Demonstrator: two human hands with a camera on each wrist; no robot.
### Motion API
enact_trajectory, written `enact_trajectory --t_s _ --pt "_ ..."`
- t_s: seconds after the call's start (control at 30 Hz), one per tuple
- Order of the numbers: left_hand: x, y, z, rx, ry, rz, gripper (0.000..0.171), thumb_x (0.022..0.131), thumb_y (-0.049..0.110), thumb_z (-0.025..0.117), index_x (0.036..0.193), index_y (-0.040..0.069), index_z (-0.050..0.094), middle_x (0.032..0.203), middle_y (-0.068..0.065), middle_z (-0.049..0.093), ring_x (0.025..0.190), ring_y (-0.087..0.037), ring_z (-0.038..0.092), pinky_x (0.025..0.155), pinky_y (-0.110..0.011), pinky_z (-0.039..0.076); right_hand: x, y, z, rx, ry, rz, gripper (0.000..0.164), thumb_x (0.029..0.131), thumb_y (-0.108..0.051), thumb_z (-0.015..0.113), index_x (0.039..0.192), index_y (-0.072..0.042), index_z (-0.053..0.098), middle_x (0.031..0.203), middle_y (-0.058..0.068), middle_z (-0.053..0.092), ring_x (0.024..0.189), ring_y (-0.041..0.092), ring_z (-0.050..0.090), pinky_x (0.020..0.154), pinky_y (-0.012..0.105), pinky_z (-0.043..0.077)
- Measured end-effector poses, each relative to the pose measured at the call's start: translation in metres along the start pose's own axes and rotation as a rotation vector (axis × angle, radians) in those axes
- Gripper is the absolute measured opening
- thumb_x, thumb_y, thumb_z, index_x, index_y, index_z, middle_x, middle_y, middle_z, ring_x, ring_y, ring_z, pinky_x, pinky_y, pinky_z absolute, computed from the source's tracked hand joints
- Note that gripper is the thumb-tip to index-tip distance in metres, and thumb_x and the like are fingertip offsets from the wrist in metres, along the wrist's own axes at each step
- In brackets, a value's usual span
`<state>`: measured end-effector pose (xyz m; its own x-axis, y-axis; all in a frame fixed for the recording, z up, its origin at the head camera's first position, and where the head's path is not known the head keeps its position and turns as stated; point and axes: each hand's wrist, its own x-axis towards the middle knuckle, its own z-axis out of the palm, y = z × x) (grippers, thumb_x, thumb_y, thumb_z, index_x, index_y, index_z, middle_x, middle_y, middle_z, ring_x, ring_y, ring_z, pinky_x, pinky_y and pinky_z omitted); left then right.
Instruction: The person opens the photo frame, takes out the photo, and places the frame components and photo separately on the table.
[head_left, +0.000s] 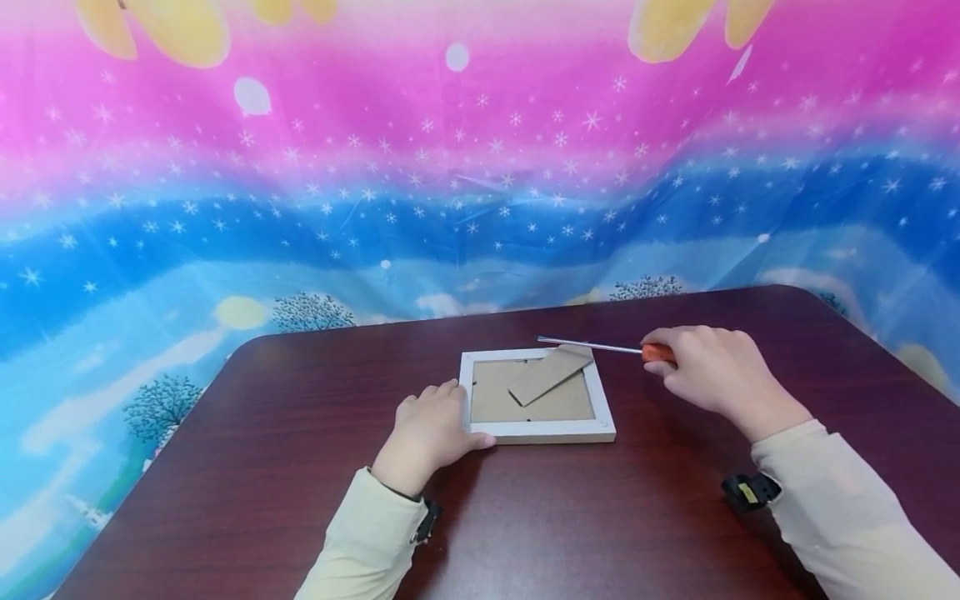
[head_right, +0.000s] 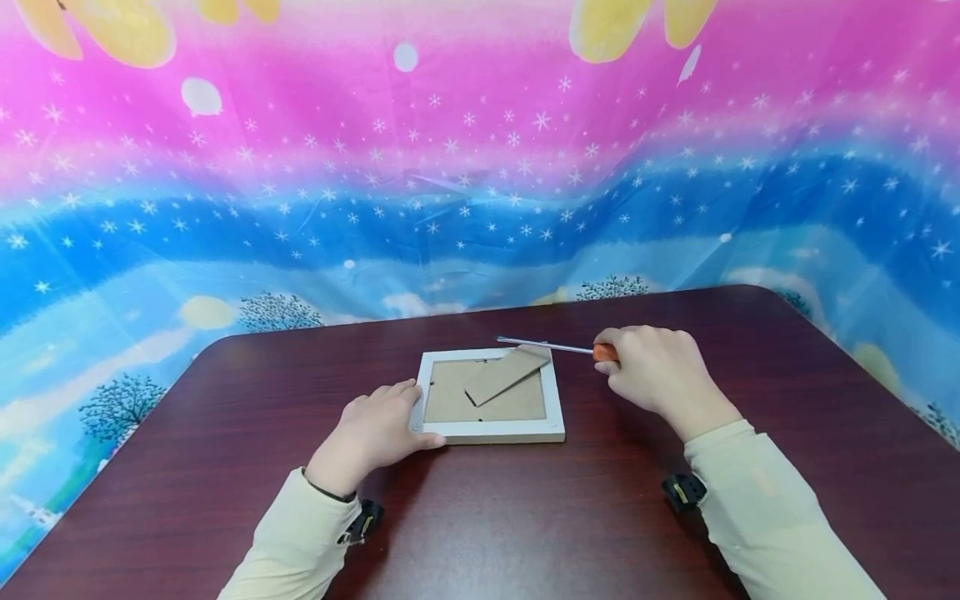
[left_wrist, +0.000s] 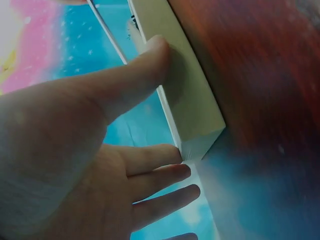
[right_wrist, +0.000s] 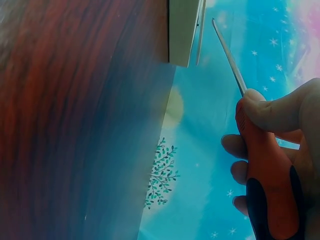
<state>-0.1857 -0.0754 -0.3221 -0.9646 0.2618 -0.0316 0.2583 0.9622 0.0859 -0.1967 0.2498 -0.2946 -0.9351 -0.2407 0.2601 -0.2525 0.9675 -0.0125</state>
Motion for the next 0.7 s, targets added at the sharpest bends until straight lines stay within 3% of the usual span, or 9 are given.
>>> enact_trajectory --t_s 0.2,0.4,0.5,0.6,0.7 --pt "0.0 0.006 0.002 -0.002 0.035 0.007 0.086 0.07 0.062 0.067 0.127 0.0 0.053 0.137 -0.015 0.054 0.117 -0.033 0.052 0.095 -0.052 0.045 0.0 -0.005 0.0 -0.014 0.017 -0.011 0.029 0.08 -0.028 0.067 0.106 -0.015 0.07 0.065 0.001 0.062 0.055 0.017 0.048 0.044 0.031 0.037" --pt "0.002 0.005 0.001 -0.031 0.045 0.02 0.074 0.068 0.061 0.069 0.113 0.003 0.06 0.113 -0.012 0.064 0.098 -0.031 0.058 0.088 -0.05 0.048 -0.001 -0.011 -0.001 -0.019 0.023 -0.023 0.03 0.079 -0.029 0.068 0.106 -0.015 0.07 0.068 0.002 0.064 0.056 0.017 0.047 0.043 0.031 0.038" --pt "0.003 0.002 -0.001 -0.07 0.026 0.021 0.076 0.069 0.059 0.069 0.12 0.004 0.058 0.125 -0.014 0.061 0.106 -0.032 0.056 0.092 -0.052 0.047 0.0 -0.016 -0.003 -0.02 0.029 -0.03 0.031 0.078 -0.029 0.069 0.106 -0.016 0.07 0.069 0.002 0.065 0.056 0.017 0.048 0.043 0.03 0.038" --pt "0.003 0.0 -0.002 -0.111 0.0 0.023 0.085 0.071 0.058 0.069 0.133 0.004 0.05 0.144 -0.017 0.047 0.124 -0.034 0.048 0.097 -0.055 0.045 0.0 -0.021 -0.003 -0.019 0.031 -0.036 0.032 0.078 -0.03 0.069 0.106 -0.016 0.07 0.073 0.003 0.068 0.057 0.016 0.049 0.044 0.03 0.039" --pt "0.003 -0.003 0.0 -0.129 -0.013 0.025 0.092 0.072 0.056 0.069 0.141 0.004 0.04 0.15 -0.017 0.039 0.132 -0.033 0.04 0.102 -0.055 0.041 -0.001 -0.028 -0.002 -0.018 0.035 -0.05 0.031 0.078 -0.03 0.07 0.106 -0.016 0.071 0.077 0.003 0.07 0.058 0.016 0.052 0.045 0.032 0.042"
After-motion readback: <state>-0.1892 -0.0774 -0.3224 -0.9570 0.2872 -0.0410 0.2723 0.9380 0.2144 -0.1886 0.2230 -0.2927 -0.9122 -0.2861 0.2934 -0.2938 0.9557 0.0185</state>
